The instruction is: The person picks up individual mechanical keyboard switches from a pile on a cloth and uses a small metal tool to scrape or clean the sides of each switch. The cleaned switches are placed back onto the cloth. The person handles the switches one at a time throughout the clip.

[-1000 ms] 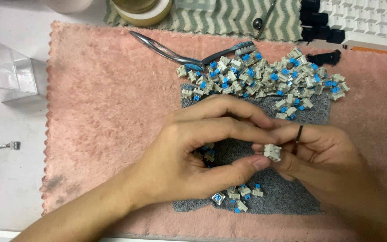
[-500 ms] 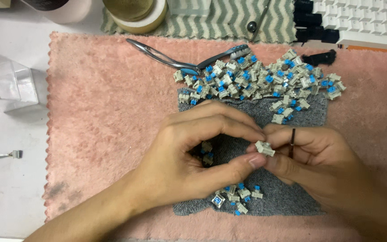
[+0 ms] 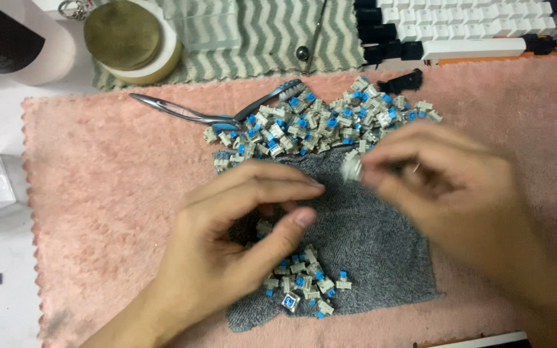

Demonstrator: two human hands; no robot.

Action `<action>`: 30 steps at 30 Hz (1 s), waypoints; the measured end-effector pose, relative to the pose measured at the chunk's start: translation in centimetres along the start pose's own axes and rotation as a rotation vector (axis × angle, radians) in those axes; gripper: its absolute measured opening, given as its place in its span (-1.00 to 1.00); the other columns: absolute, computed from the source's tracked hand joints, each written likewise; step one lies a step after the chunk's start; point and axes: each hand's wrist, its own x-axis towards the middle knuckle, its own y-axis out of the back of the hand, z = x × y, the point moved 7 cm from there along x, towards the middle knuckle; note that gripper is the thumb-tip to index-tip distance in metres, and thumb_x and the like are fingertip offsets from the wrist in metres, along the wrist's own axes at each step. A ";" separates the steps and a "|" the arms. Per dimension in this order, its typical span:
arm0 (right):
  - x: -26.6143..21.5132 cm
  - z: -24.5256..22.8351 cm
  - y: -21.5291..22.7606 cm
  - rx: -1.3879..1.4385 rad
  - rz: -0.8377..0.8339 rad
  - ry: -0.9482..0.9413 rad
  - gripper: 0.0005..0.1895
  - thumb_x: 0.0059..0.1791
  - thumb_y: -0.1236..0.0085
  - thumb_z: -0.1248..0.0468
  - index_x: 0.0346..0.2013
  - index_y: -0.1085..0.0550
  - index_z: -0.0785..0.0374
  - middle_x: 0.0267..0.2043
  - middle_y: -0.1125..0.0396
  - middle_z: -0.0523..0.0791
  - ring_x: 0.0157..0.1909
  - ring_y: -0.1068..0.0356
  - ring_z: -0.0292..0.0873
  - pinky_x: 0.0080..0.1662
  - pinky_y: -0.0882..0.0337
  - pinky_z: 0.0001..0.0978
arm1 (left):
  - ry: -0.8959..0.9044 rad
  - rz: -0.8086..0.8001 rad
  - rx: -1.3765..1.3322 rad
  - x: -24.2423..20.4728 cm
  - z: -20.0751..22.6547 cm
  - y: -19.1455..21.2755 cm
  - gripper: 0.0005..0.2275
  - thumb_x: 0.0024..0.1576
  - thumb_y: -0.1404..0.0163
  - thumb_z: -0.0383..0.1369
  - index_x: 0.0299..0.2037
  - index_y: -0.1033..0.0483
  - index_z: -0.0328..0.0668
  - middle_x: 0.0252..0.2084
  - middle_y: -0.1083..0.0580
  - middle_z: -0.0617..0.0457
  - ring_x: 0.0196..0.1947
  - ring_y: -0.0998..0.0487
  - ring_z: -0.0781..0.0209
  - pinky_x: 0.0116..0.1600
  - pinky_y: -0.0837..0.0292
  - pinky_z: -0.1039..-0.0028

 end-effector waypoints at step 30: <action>-1.9 -0.4 -2.9 0.150 -0.257 -0.049 -0.83 -0.03 -0.53 0.23 -0.15 -0.79 0.12 -0.27 -0.55 -0.28 -0.47 -0.33 -0.43 -0.45 -0.24 -0.58 | -0.108 -0.079 -0.149 -0.3 1.0 -0.3 -0.82 0.44 -0.01 -0.57 0.13 -0.67 -0.33 0.13 -0.65 -0.16 0.12 -0.77 0.04 0.35 -0.77 0.30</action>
